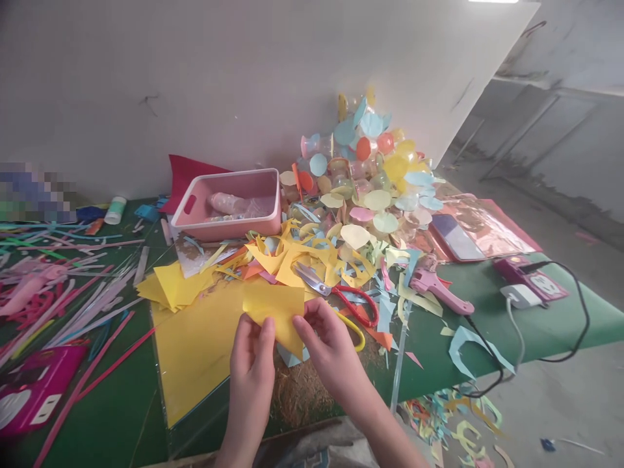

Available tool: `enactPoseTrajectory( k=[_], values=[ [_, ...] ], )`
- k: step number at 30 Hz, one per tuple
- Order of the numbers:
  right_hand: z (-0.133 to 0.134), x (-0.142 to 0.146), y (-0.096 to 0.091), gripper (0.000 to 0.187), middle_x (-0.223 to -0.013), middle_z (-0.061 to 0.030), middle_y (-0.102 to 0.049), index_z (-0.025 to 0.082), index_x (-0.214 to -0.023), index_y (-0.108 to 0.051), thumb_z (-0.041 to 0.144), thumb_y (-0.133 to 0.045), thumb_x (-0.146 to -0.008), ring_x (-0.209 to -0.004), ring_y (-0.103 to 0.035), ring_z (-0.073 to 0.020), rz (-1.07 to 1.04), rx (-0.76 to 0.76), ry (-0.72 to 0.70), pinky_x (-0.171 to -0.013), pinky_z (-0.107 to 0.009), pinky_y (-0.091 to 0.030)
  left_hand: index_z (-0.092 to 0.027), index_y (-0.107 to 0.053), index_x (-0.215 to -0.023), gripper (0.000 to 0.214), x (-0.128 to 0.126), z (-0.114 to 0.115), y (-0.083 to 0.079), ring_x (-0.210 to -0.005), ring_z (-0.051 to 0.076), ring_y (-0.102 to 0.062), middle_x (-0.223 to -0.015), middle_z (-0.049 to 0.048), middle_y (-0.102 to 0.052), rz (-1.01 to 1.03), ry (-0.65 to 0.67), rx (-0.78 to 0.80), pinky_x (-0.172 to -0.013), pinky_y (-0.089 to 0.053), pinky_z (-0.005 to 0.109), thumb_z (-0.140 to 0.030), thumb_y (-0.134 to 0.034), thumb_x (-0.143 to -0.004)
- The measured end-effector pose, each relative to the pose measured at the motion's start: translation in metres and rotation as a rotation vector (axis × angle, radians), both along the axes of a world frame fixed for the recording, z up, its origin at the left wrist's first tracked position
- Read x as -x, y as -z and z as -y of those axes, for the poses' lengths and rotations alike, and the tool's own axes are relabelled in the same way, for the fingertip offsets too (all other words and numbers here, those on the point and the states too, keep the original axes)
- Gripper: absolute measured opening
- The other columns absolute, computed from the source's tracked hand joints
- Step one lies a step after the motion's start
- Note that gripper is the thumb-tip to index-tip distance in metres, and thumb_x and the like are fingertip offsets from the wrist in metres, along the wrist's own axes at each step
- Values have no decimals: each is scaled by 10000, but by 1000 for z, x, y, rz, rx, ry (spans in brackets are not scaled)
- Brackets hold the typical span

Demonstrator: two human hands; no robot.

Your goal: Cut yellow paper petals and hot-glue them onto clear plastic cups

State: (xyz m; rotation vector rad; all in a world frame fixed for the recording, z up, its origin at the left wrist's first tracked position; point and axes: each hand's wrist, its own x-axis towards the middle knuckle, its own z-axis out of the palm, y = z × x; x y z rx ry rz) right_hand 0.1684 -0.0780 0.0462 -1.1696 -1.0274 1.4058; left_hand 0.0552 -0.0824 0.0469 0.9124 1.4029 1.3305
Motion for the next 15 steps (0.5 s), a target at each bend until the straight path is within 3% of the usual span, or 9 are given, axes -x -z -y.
enactPoseTrajectory(
  k=[3, 5, 7, 11, 15],
  values=[
    [1, 1, -1, 310, -853, -9, -576, 212, -907, -544, 517, -596, -910, -791, -555, -154, 0, -42, 1, -713, -262, -470, -198, -619, -973, 383, -3, 2, 0, -1029, 234, -677, -1000, 101, -720, -30, 52, 27, -847, -548, 289, -558, -604, -845],
    [1, -4, -3, 302, -836, -13, -586, 215, -895, -539, 514, -558, -931, -776, -572, -163, 100, -62, -21, -706, -277, -480, -192, -624, -954, 400, -2, 2, 0, -987, 238, -690, -981, 109, -727, -73, 36, 48, -827, -555, 301, -576, -587, -848],
    [0, -14, -1, 276, -854, -28, -604, 220, -895, -535, 486, -503, -962, -788, -590, -184, 331, -77, 24, -717, -305, -484, -193, -606, -933, 410, 2, 1, 0, -858, 225, -704, -916, 104, -729, -92, 7, 48, -748, -564, 303, -593, -577, -848],
    [-4, -42, 15, 188, -1014, -91, -613, 219, -1020, -556, 359, -434, -991, -946, -587, -273, 1018, -115, 188, -808, -404, -466, -205, -541, -922, 397, 14, -2, 2, -547, 142, -608, -811, 61, -704, -25, 22, 65, -478, -483, 249, -595, -566, -856],
    [-6, -55, 33, 197, -1070, -136, -606, 179, -1087, -564, 266, -416, -990, -999, -577, -315, 1370, -147, 74, -841, -434, -468, -198, -536, -912, 412, 24, -3, 11, -467, 75, -474, -766, 29, -662, 30, 31, 99, -434, -410, 202, -594, -613, -825]
  ],
)
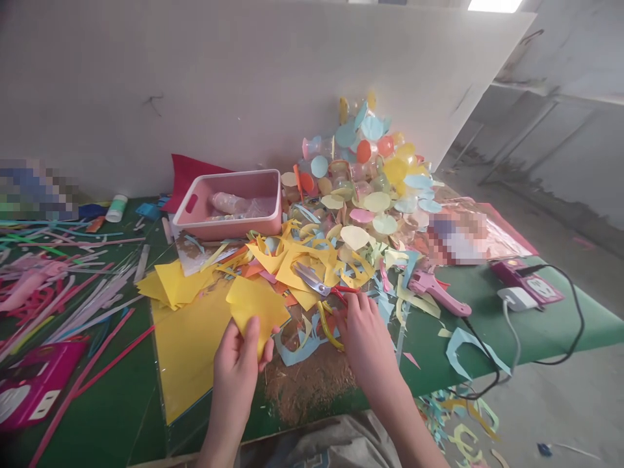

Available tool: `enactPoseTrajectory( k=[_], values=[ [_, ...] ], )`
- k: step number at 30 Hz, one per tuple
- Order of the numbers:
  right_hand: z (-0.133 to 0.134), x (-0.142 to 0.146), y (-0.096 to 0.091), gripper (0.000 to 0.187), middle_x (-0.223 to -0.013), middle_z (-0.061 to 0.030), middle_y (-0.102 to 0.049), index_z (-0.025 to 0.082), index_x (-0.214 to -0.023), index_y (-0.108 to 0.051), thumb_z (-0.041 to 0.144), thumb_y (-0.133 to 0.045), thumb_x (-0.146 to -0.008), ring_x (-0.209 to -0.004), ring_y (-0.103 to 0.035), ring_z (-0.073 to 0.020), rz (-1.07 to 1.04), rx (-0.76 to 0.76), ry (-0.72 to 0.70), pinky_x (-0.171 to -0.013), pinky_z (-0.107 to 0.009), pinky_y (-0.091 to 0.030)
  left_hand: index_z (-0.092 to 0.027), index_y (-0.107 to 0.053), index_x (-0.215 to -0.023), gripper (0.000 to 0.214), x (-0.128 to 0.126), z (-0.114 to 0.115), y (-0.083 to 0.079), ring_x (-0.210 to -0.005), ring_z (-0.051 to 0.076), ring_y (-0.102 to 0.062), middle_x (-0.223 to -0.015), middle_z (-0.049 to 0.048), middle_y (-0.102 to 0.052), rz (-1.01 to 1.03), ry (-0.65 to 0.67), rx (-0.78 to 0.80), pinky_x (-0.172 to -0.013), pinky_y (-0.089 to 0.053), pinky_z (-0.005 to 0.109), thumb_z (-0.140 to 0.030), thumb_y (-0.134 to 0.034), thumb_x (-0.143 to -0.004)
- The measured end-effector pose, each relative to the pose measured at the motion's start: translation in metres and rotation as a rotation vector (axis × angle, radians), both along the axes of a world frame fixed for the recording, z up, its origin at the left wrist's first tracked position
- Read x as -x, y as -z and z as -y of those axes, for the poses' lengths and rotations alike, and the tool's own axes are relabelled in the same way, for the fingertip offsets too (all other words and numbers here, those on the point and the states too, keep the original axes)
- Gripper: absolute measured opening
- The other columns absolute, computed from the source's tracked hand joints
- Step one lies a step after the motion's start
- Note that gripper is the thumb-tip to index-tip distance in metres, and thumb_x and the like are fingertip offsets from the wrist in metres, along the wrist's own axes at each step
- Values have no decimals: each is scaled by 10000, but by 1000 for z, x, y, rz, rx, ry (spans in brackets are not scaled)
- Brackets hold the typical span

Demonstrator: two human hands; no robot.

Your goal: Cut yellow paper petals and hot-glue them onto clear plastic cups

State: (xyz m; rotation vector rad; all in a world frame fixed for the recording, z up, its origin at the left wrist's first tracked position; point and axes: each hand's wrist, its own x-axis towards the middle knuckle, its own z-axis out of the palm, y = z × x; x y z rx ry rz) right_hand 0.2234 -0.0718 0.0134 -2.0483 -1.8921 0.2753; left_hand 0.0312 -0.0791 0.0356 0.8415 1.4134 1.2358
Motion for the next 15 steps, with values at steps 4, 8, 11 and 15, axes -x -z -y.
enactPoseTrajectory(
  k=[4, 8, 11, 15],
  values=[
    [0, 0, 3, 199, -1030, -143, -619, 169, -1089, -597, 277, -481, -968, -952, -587, -326, 187, 18, -48, -828, -431, -480, -193, -549, -903, 395, 5, 0, 11, -484, 54, -425, -765, 17, -644, 0, 31, 15, -487, -425, 194, -570, -637, -823],
    [-2, -2, 0, 262, -1042, -144, -626, 175, -1130, -595, 345, -564, -933, -957, -603, -324, 181, 26, -96, -812, -416, -494, -191, -578, -918, 374, 9, 1, 15, -498, 63, -428, -705, -1, -612, -1, 53, 26, -495, -417, 190, -544, -654, -822],
    [-5, -4, -4, 216, -1012, -126, -641, 189, -1073, -593, 319, -592, -901, -952, -623, -312, 88, 65, -59, -783, -393, -500, -192, -589, -915, 365, 12, 1, 14, -477, 58, -409, -705, 2, -621, 5, 41, 23, -464, -389, 185, -533, -669, -811],
    [-8, -2, -10, 164, -972, -108, -661, 208, -988, -565, 332, -550, -883, -982, -626, -315, -96, 89, 23, -776, -391, -495, -202, -569, -925, 360, 15, -2, 10, -444, 45, -376, -751, 12, -649, 20, 14, -2, -422, -345, 183, -533, -658, -815]
  ],
)
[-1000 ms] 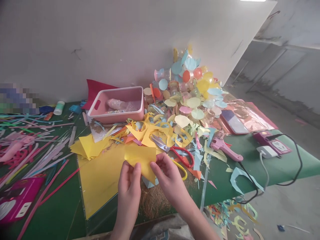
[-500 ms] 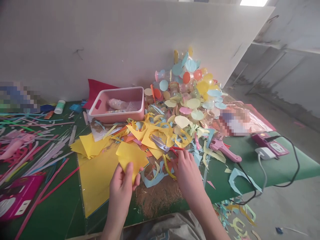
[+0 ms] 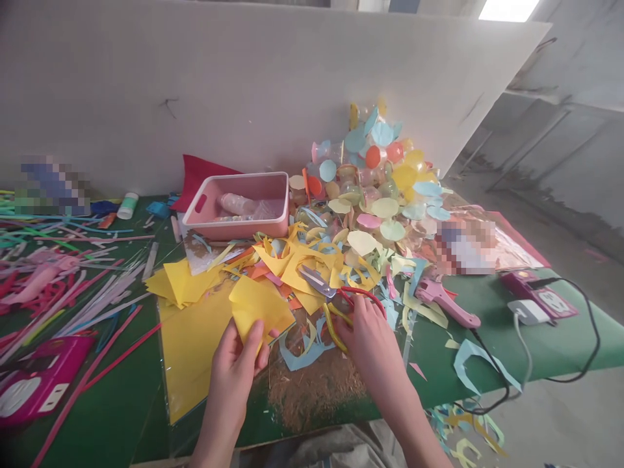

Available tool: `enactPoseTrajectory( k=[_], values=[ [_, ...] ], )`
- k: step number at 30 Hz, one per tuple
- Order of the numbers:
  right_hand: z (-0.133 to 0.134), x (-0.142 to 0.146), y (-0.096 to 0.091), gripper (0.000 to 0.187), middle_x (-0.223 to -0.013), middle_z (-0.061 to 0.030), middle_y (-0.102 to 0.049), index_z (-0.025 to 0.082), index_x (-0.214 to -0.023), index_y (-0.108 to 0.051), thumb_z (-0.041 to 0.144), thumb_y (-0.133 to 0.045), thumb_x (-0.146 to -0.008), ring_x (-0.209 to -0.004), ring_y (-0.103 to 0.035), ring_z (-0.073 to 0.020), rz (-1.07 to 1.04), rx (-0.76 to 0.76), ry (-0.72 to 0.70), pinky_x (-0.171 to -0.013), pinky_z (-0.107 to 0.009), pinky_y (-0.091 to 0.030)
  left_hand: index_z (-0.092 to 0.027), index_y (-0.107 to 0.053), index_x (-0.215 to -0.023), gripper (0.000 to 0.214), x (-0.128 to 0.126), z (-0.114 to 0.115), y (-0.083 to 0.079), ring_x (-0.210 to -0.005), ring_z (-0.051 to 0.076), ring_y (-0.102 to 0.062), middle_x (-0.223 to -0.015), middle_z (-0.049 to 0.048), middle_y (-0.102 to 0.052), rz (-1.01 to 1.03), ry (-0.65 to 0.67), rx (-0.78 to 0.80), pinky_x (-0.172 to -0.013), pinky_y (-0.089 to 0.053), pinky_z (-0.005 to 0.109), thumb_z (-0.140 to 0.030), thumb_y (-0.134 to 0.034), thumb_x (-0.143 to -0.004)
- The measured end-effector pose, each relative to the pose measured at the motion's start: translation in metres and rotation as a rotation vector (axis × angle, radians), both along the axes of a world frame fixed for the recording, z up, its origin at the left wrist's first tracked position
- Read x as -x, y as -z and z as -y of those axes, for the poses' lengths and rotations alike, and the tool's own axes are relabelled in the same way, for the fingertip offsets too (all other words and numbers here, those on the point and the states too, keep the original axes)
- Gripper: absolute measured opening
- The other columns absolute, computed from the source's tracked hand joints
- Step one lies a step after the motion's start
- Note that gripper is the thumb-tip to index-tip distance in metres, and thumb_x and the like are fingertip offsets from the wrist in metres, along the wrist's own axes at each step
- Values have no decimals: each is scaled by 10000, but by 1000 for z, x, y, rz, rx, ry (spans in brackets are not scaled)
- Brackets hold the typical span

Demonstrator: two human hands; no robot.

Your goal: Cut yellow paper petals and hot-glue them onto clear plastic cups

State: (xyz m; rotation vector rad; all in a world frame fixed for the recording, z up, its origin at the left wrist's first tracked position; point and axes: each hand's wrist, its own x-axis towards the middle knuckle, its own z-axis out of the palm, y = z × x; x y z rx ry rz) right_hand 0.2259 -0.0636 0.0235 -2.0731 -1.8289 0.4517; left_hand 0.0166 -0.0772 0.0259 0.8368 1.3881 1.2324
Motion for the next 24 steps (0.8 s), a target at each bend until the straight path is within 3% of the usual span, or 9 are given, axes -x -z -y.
enactPoseTrajectory(
  k=[5, 9, 12, 19, 24],
  values=[
    [1, 1, -12, 383, -983, -88, -653, 214, -1129, -509, 493, -542, -867, -903, -649, -262, -453, 142, 90, -728, -344, -508, -202, -538, -871, 387, 3, -2, -3, -445, 42, -334, -726, -6, -625, 5, -64, 17, -424, -324, 185, -567, -649, -813],
    [14, -2, -25, 457, -899, -32, -604, 222, -1135, -458, 571, -565, -861, -763, -604, -189, -794, 268, -69, -674, -285, -504, -195, -546, -845, 407, 5, -3, -3, -474, 61, -350, -690, -12, -589, -23, -97, 34, -446, -332, 197, -590, -640, -813],
    [26, -4, -35, 471, -910, -22, -580, 235, -1145, -479, 589, -567, -848, -719, -547, -168, -803, 317, -175, -652, -274, -490, -194, -571, -874, 415, 5, -3, -6, -495, 72, -365, -679, -14, -576, -23, -95, 49, -477, -364, 203, -597, -642, -810],
    [35, -4, -48, 521, -802, 7, -534, 218, -943, -517, 683, -645, -747, -711, -465, -170, -659, 503, -292, -624, -270, -413, -194, -574, -891, 400, -1, -4, -13, -485, 70, -372, -621, -28, -544, -6, -103, 6, -470, -369, 190, -582, -641, -822],
    [36, -2, -51, 585, -773, 36, -450, 208, -907, -480, 742, -636, -729, -682, -359, -139, -731, 600, -333, -608, -258, -328, -187, -571, -872, 400, -6, -5, -17, -452, 64, -352, -557, -53, -477, -45, -93, -28, -436, -343, 187, -580, -634, -830]
  ],
)
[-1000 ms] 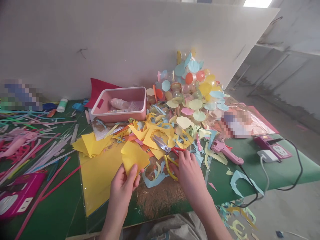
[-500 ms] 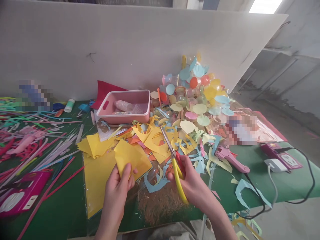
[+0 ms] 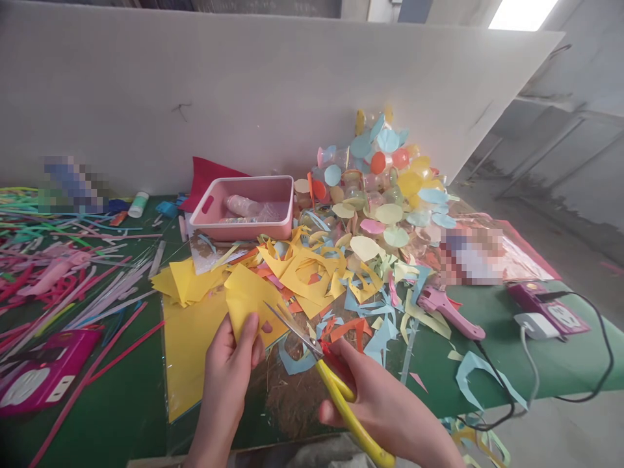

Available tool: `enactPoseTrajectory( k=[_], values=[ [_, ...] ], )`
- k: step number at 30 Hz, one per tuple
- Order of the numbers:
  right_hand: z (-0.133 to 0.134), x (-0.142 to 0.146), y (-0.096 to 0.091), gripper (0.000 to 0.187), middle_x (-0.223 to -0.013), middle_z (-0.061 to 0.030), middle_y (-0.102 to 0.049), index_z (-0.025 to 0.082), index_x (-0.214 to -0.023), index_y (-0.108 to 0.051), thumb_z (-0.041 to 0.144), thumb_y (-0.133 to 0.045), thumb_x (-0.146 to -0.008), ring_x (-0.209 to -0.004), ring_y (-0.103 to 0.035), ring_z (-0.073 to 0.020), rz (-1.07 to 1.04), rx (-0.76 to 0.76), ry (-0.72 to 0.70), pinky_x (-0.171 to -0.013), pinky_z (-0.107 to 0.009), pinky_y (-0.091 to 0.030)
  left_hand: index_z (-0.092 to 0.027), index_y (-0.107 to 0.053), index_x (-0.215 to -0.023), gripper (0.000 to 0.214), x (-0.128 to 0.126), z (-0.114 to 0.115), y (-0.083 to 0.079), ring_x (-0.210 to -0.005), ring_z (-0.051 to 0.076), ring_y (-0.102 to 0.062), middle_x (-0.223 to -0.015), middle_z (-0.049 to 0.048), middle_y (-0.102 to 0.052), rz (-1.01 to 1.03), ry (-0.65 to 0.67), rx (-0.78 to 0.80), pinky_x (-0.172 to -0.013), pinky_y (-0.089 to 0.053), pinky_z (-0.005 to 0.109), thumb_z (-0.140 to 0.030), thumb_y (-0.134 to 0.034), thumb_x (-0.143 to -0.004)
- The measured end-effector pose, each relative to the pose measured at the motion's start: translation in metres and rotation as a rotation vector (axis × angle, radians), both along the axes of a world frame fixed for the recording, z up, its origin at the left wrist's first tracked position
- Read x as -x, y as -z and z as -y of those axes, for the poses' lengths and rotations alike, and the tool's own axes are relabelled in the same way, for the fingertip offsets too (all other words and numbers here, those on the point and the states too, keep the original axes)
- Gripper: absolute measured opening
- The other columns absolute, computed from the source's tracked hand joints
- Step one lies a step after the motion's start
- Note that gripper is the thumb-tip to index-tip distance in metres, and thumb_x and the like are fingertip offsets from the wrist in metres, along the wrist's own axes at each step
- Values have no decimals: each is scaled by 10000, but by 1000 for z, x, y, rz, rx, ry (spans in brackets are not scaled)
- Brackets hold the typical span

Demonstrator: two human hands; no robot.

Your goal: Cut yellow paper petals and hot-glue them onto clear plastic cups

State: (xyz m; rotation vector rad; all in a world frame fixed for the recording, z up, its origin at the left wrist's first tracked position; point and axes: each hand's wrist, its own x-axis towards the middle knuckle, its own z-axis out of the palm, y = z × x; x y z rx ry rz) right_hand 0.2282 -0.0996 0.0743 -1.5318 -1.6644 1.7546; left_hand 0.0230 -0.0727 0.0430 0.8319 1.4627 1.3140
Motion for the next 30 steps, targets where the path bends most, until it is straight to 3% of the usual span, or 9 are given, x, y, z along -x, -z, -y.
enactPoseTrajectory(
  k=[6, 15, 21, 30],
  values=[
    [-6, 4, -1, 581, -775, 36, -402, 212, -873, -481, 770, -588, -750, -693, -324, -143, 1, -49, -8, -608, -263, -301, -201, -527, -816, 381, -5, 3, 0, -439, 64, -321, -499, -89, -361, -4, 69, 22, -433, -307, 184, -571, -613, -849],
    [-9, 4, 2, 573, -764, 50, -346, 207, -822, -437, 761, -580, -775, -685, -297, -128, -51, -37, -21, -588, -250, -276, -211, -517, -828, 366, -11, 5, -2, -438, 77, -350, -516, -88, -376, -5, 121, 31, -444, -328, 199, -566, -600, -855],
    [-9, 1, 6, 572, -753, 51, -329, 207, -808, -419, 769, -525, -814, -676, -276, -126, -52, -38, -46, -580, -253, -246, -200, -530, -869, 372, -8, 4, -1, -435, 53, -369, -698, -15, -607, 14, 136, 50, -436, -340, 199, -562, -614, -842],
    [-4, -2, 6, 644, -838, 3, -475, 201, -925, -509, 826, -514, -765, -715, -384, -149, -114, -78, -62, -638, -264, -377, -200, -551, -905, 359, -6, 5, -4, -419, 55, -329, -600, -50, -556, 72, 190, 65, -434, -319, 202, -545, -621, -837]
  ],
)
